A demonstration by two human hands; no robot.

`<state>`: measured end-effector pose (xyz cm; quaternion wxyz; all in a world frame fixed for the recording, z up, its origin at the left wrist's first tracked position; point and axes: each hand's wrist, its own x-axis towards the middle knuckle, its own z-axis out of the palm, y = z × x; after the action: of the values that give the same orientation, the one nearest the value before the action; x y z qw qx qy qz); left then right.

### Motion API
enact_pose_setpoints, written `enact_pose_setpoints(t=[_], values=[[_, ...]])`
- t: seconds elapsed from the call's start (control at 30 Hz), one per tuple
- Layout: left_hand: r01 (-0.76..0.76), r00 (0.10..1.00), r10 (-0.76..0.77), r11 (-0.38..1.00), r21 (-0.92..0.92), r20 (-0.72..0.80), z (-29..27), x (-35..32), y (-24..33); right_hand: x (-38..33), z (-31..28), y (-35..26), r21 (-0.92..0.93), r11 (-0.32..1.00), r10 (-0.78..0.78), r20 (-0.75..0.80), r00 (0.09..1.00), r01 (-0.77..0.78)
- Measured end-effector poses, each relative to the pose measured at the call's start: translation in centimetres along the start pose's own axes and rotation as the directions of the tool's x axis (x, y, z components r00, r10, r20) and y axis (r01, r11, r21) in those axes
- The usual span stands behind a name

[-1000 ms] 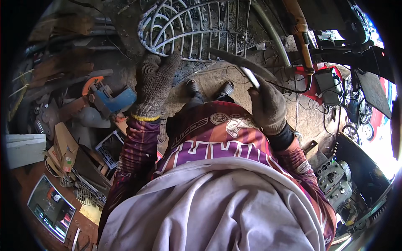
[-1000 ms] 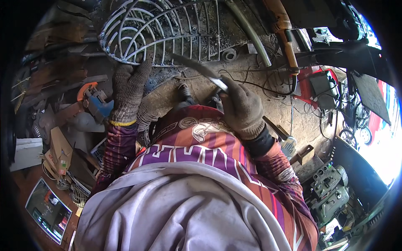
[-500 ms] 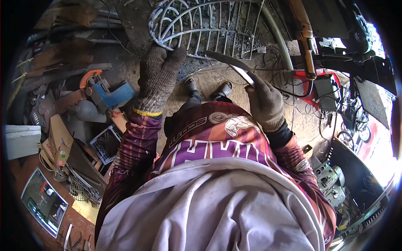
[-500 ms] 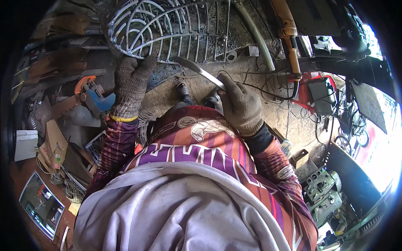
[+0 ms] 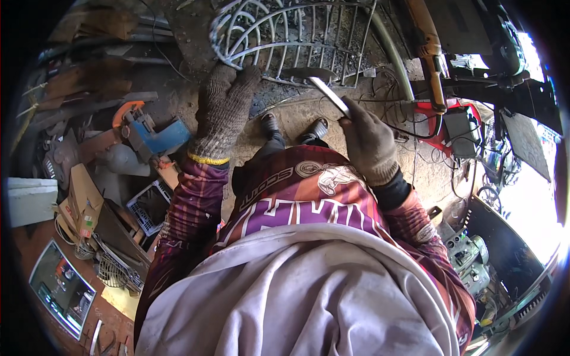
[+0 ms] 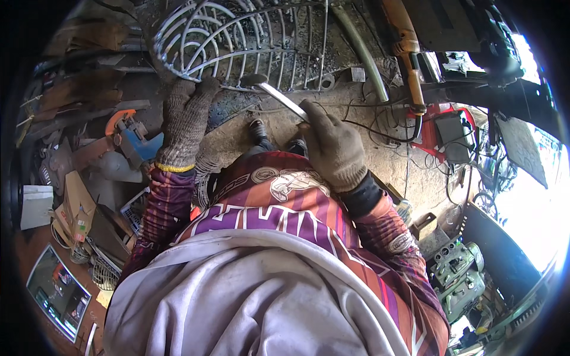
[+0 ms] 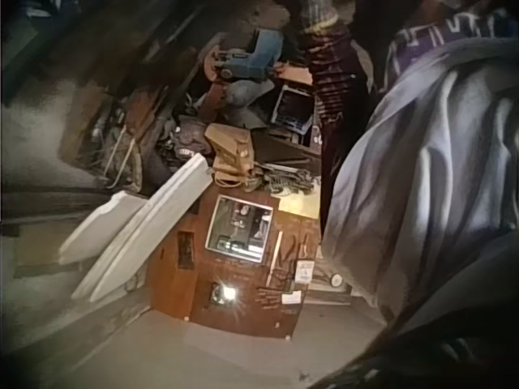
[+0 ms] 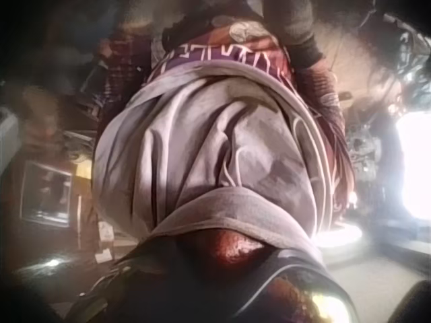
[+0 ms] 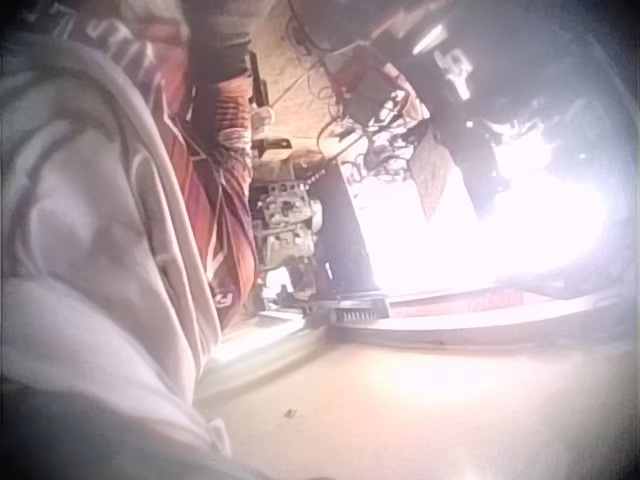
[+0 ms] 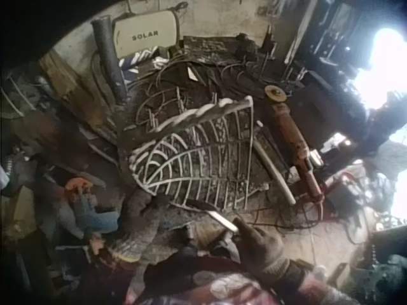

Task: The person welds metal rods together to form a curved grate or frame using a welding torch and a handheld welding mask. They use a hammer to knock off slag and handle the metal frame to reposition it on the work table.

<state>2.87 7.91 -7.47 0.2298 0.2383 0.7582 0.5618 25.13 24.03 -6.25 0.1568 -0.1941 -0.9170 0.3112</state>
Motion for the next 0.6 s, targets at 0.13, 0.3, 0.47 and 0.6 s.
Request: enact_pose_setpoints(t=[0.13,0.3,0.47,0.6], values=[[-0.045,0.999,0.042,0.994,-0.103,-0.024,0.1,0.1,-1.7,0.0,-0.3,-0.1,0.023,1.000,-0.015,0.015,1.000,0.014],[0.067,0.995,-0.073,0.995,0.079,0.072,-0.8,0.3,-2.2,0.4,-0.2,-0.4,0.038,0.999,-0.002,0.008,1.000,0.001],[-0.082,0.996,0.083,0.996,-0.024,0.037,-0.5,0.3,-2.6,0.6,-0.2,-0.5,0.022,0.998,-0.062,-0.018,0.998,0.062],[-0.152,0.988,0.151,0.977,0.148,0.014,-0.5,0.5,-2.2,0.1,0.3,-0.1,-0.079,0.997,-0.008,0.076,0.997,0.015]])
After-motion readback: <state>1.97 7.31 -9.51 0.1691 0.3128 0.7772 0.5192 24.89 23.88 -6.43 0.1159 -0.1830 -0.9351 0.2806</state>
